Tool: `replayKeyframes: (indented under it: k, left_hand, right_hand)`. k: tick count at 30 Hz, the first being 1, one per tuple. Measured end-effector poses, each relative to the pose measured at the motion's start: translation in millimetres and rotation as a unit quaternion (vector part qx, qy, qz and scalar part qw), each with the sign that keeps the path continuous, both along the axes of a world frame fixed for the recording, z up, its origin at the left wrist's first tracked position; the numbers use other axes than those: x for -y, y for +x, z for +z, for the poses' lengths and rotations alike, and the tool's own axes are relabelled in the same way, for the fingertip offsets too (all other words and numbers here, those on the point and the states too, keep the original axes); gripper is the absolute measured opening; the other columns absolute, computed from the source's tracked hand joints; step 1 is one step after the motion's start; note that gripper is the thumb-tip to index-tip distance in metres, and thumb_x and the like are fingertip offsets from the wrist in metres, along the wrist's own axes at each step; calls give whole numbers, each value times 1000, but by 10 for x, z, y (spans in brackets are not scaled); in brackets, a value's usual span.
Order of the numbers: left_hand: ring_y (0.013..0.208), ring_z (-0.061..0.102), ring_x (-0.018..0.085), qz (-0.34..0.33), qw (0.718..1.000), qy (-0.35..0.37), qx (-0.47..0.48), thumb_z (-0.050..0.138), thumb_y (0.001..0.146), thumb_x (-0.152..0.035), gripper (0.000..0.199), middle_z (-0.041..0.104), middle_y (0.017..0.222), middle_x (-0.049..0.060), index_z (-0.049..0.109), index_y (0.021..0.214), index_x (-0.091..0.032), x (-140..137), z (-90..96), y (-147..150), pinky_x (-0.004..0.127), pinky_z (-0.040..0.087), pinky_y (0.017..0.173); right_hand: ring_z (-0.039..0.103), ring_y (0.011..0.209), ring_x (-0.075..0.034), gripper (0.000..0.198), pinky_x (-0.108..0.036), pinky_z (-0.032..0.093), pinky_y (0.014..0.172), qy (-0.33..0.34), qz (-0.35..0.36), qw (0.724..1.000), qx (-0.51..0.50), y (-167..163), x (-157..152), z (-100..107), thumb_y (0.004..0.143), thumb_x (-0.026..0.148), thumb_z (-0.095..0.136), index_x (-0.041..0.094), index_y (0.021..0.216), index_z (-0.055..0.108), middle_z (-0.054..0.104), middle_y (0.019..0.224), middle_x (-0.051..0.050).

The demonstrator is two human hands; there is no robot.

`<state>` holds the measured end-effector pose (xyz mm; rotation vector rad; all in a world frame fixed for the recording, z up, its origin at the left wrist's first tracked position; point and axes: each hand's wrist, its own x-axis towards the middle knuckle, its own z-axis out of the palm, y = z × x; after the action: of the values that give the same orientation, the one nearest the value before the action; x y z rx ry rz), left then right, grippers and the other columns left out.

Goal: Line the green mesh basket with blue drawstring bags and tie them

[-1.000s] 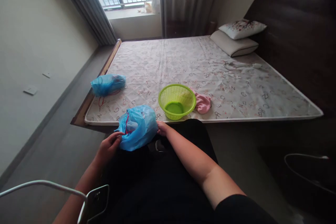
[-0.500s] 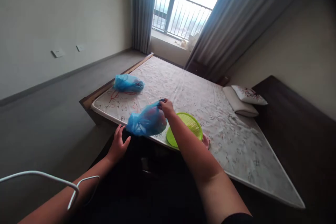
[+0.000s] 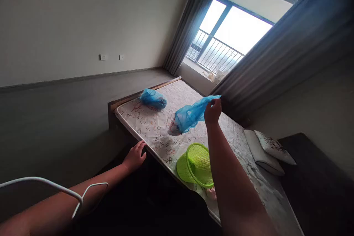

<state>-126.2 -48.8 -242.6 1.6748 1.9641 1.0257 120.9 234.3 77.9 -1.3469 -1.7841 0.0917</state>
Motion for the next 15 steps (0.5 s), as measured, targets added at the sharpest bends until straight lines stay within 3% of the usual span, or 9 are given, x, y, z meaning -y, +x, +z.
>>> replayKeyframes:
  k: [3,7,10,12,15]
  left_hand:
    - [150,60,36,-1,1000,-28,-8,60,96,-19,41,60,161,20,69,136,-16,7,90,23,57,49,125]
    - [147,62,35,-18,999,-47,-18,59,97,-16,38,62,159,19,71,133,-15,24,167,31,56,49,123]
    - [145,64,34,-21,998,-61,-25,58,97,-15,36,65,156,18,73,130,-16,29,195,26,54,49,123]
    - [144,64,33,-20,997,-66,-24,59,97,-14,34,67,154,17,74,128,-17,25,206,24,53,49,123]
    - [144,64,32,-19,997,-72,-24,59,97,-13,33,68,153,16,75,124,-17,17,217,26,51,49,122]
  right_hand:
    - [67,98,-26,12,-41,52,100,3,9,999,38,82,92,-141,90,18,54,20,90,66,74,96,-11]
    - [67,96,-26,16,-41,53,94,42,-91,994,-48,213,208,-215,95,23,47,19,100,63,73,100,-13]
    - [65,109,-28,29,-46,52,102,81,-80,993,-19,251,377,-313,102,24,35,15,112,62,70,114,-21]
    - [61,125,-28,35,-47,47,114,96,-26,994,32,200,593,-550,104,21,32,13,116,63,67,125,-24]
    - [64,130,-25,27,-43,46,120,31,100,984,141,49,1082,-1203,94,12,49,17,107,73,76,121,-18]
